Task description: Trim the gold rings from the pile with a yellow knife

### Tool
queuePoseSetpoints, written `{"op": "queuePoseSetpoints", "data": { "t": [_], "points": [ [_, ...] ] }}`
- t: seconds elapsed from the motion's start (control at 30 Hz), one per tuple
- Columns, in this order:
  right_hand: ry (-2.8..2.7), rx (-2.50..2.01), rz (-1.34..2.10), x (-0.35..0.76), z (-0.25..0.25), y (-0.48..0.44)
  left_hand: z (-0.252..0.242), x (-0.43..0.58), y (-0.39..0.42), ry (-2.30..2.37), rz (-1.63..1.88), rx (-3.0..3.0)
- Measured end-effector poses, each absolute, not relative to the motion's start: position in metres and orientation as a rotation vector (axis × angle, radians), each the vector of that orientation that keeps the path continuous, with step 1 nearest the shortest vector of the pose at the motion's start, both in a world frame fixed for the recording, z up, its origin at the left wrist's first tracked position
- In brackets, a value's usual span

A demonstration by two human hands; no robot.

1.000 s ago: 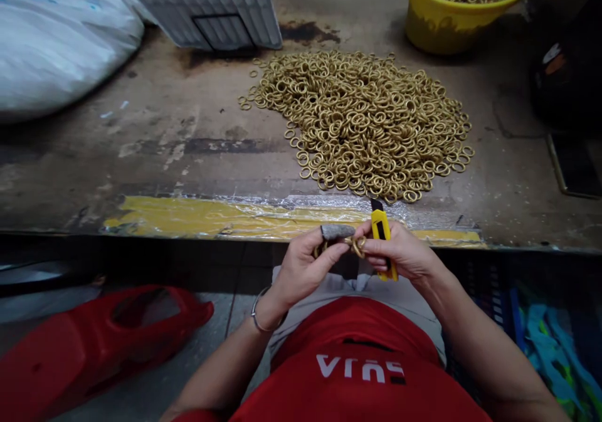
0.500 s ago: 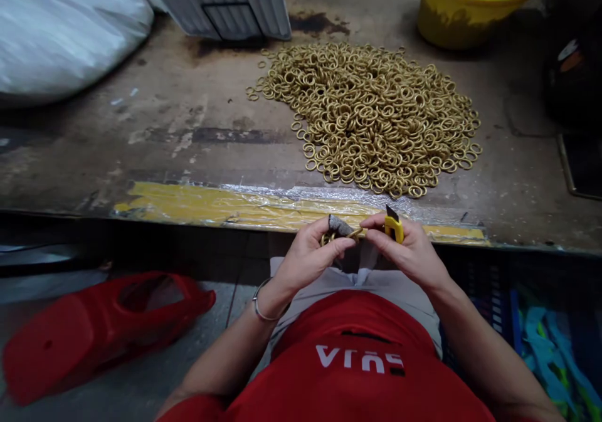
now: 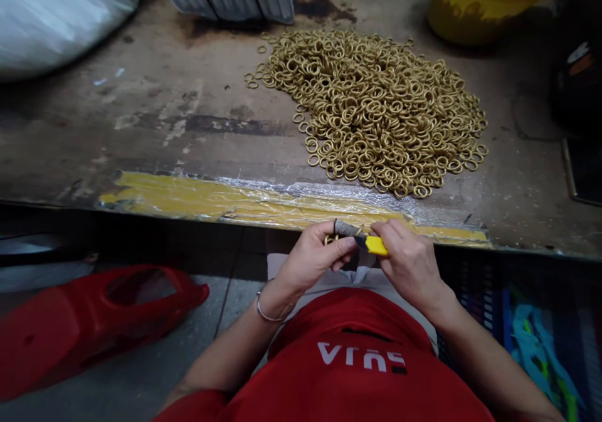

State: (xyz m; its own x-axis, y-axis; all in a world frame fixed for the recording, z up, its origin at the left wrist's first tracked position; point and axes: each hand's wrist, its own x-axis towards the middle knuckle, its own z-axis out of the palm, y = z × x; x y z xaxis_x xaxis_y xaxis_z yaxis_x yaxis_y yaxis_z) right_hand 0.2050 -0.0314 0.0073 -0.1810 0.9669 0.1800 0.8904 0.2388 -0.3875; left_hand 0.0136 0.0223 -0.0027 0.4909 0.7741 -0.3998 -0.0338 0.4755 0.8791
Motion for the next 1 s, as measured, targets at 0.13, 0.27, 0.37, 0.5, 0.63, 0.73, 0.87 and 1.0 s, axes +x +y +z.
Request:
{"op": "queuePoseSetpoints", "data": {
  "t": [0.13, 0.27, 0.37, 0.5, 0.63, 0.73, 0.87, 1.0],
  "points": [
    [-2.214, -1.782, 0.152, 0.199, 0.007, -0.03, -0.004, 0.013, 0.024, 0.96, 0.629, 1.076],
    [-2.279, -1.879, 0.098, 0.196, 0.005, -0.02, 0.003, 0.012, 0.026, 0.965, 0.7, 1.243],
    [-2.219, -2.114, 0.066, 0.204, 0.002, -0.005, 0.016, 0.009, 0.024, 0.917, 0.721, 1.313],
    [-2.01, -2.245, -0.052, 0.226, 0.003, 0.016, 0.024, 0.001, 0.022, 0.778, 0.582, 1.307],
    [-1.967, -2.081, -0.13, 0.232, 0.006, 0.037, 0.004, 0.002, 0.027, 0.714, 0.539, 0.95],
    [-1.979, -2.174, -0.11, 0.23, 0.004, 0.055, -0.011, 0.007, 0.03, 0.679, 0.592, 0.738],
    [-1.949, -2.112, -0.027, 0.235, 0.004, 0.067, -0.017, 0.011, 0.034, 0.597, 0.665, 0.499],
    [-1.675, -1.778, 0.304, 0.237, 0.016, 0.057, -0.019, 0.015, 0.042, 0.487, 0.622, 0.378]
  ]
}}
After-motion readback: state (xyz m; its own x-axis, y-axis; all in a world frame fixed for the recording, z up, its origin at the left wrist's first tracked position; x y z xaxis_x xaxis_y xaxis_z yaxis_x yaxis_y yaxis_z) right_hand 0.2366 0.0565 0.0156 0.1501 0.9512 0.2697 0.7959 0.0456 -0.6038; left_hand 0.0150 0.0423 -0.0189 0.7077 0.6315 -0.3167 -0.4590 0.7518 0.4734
